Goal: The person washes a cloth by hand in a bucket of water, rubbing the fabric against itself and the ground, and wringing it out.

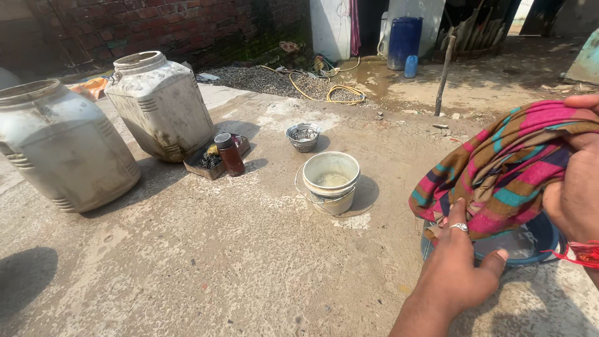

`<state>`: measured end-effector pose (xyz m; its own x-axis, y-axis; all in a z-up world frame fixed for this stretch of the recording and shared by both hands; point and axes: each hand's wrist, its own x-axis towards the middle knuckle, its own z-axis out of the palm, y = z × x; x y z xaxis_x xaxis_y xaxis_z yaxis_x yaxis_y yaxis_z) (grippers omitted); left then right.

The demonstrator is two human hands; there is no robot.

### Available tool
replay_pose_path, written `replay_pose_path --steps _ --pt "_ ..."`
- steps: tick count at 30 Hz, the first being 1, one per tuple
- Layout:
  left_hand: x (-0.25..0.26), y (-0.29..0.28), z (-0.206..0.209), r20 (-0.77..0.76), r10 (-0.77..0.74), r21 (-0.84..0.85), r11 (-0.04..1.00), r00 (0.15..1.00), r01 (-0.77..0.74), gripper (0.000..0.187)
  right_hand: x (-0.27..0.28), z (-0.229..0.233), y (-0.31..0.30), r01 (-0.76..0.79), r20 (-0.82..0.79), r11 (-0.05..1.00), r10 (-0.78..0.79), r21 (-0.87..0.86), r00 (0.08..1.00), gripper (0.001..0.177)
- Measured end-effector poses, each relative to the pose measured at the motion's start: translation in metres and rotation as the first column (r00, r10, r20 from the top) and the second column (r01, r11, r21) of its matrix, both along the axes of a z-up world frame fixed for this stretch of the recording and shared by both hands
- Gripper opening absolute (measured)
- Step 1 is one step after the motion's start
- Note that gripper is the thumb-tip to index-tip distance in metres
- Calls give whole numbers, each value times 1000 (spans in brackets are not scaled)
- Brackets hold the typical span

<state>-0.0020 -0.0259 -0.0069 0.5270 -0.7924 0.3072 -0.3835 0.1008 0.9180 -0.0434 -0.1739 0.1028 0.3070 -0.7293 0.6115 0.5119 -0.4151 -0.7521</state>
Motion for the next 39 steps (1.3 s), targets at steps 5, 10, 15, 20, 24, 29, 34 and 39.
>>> replay_pose_path --steps 5,10,15,20,24,29,34,39 --pt "-2 -34 -14 273 -148 445 896 950 12 95 -2 -81 -42 267 -255 855 -406 -444 878 22" --pt "-3 -56 -20 551 -312 653 739 774 -167 70 1 -135 -75 26 -868 889 -453 -458 205 38" --pt "2 -83 -40 676 -299 617 730 673 -295 36 12 -175 -112 -204 -914 935 -333 -290 -232 52" --pt "13 -88 -37 630 -461 714 659 624 -235 47 27 -228 -162 -335 -954 941 -137 -42 -267 49" --pt "17 -85 -42 632 -507 720 663 585 -204 47 30 -257 -183 -359 -924 933 -140 -3 -356 48" --pt "19 -82 -52 660 -517 700 686 545 -198 43 21 -256 -174 -374 -897 927 -175 -11 -406 45" --pt "20 -67 -57 667 -538 697 695 515 -176 39 14 -252 -158 -408 -874 913 -218 -25 -435 43" --pt "13 -37 -60 682 -561 683 719 469 -133 34 6 -253 -136 -454 -853 891 -260 -31 -451 41"
